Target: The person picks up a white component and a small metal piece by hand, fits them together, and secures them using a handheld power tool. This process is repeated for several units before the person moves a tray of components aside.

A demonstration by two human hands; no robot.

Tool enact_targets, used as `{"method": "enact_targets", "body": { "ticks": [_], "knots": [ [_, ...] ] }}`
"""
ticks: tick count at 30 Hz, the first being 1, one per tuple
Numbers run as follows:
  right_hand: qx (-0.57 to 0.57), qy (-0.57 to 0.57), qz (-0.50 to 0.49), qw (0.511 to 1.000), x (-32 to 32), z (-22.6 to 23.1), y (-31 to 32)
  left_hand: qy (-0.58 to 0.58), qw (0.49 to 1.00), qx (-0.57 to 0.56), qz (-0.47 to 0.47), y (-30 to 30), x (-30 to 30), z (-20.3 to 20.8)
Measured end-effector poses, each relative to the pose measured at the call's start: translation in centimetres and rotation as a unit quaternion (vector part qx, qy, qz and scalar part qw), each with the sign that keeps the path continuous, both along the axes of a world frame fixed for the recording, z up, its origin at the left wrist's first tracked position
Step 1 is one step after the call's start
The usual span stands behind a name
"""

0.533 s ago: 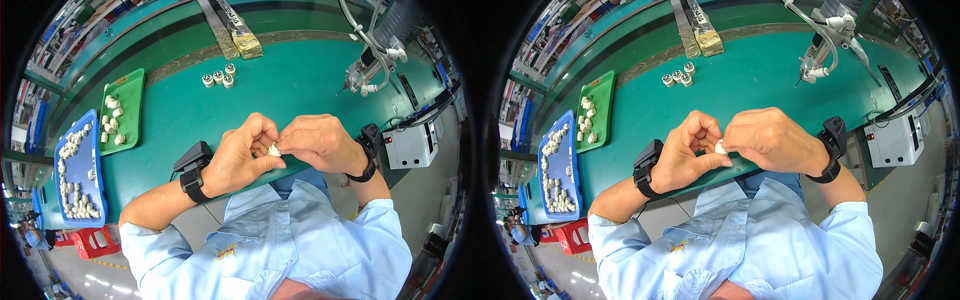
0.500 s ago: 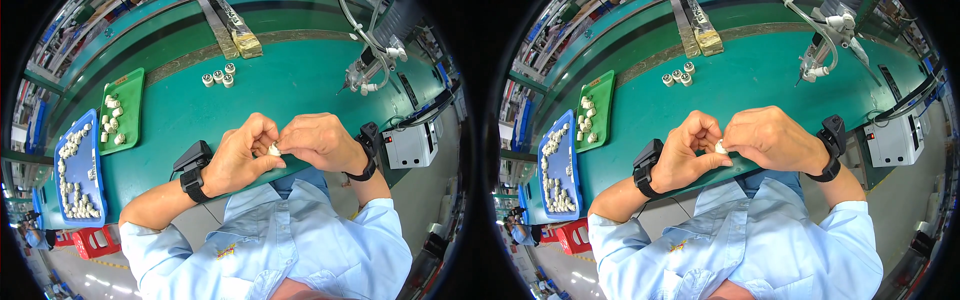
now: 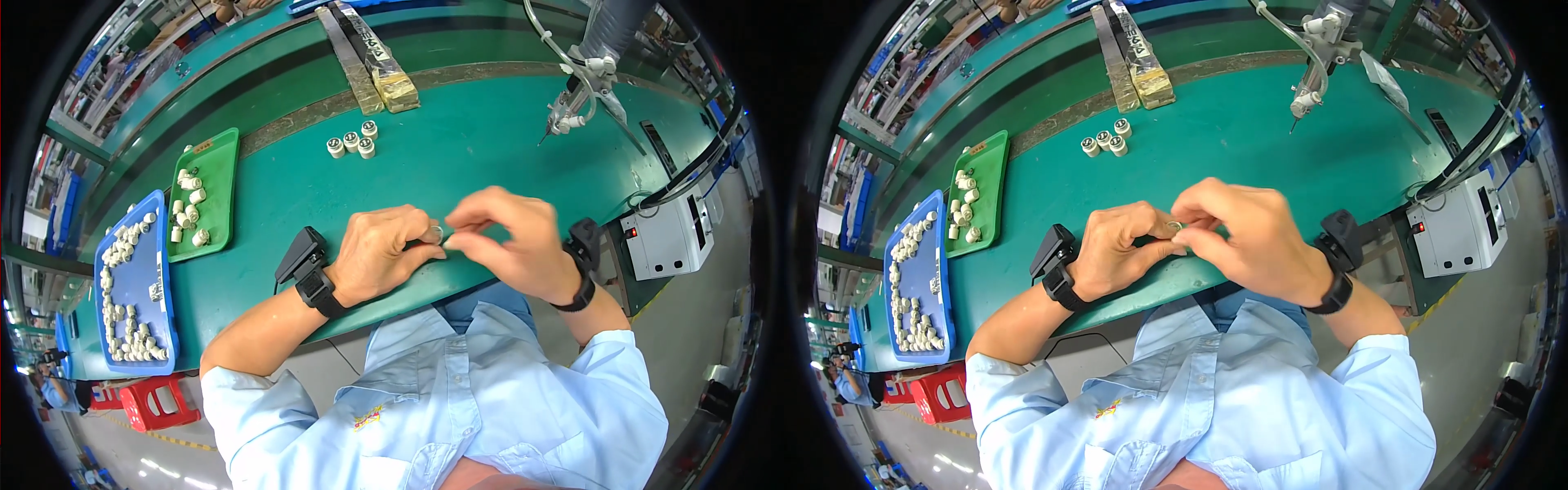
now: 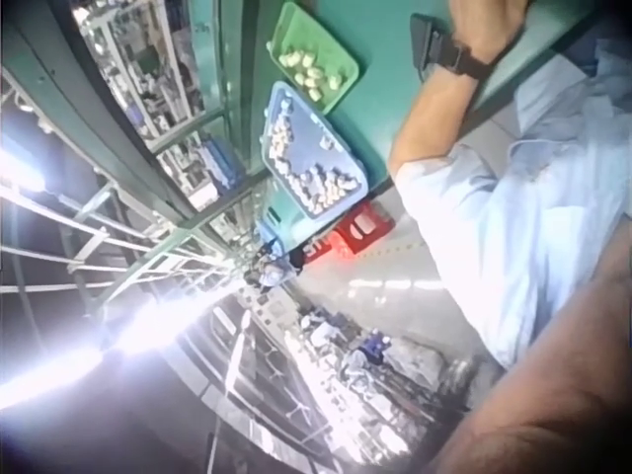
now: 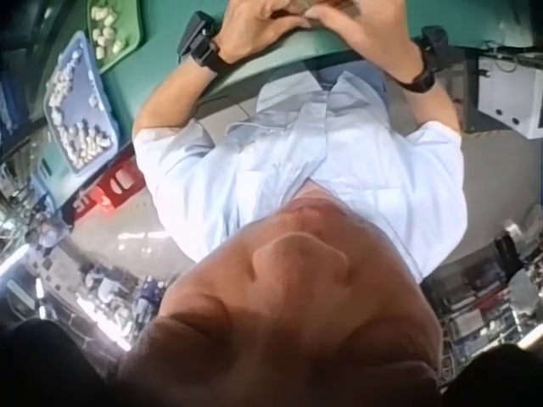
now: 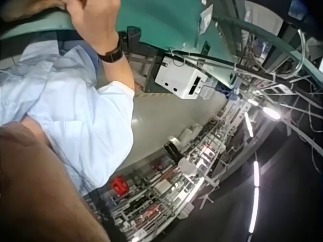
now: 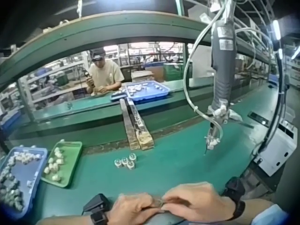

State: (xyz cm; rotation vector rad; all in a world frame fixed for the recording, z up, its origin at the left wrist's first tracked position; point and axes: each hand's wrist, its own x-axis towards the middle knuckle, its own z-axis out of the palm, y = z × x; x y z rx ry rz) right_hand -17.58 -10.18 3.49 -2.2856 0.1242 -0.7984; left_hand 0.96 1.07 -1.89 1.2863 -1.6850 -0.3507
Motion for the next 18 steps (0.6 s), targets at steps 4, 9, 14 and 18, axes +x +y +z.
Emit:
{"method": "enact_targets", "body": {
  "ticks": [4, 9, 14, 18],
  "knots": [
    [-0.054, -0.356, -0.068, 0.930, -2.2, 4.1, -2.4, -0.044, 0.997, 0.013, 0.067, 0.5, 0.7, -0.2],
    [0.089, -0.511, -0.149, 0.842, -1.8, 11.3, -7.9, -0.039, 0.996, 0.024, 0.071, 0.8, 0.7, -0.2],
    [0.125, -0.383, -0.021, 0.915, 0.2, 12.4, -12.0, -0.034, 0.996, 0.008, 0.083, 1.3, 0.9, -0.2],
    [0.079, -0.396, -0.002, 0.915, 2.7, 14.3, -11.6, 0.008, 0.995, 0.040, 0.092, 1.2, 0.5, 0.0]
  ]
}}
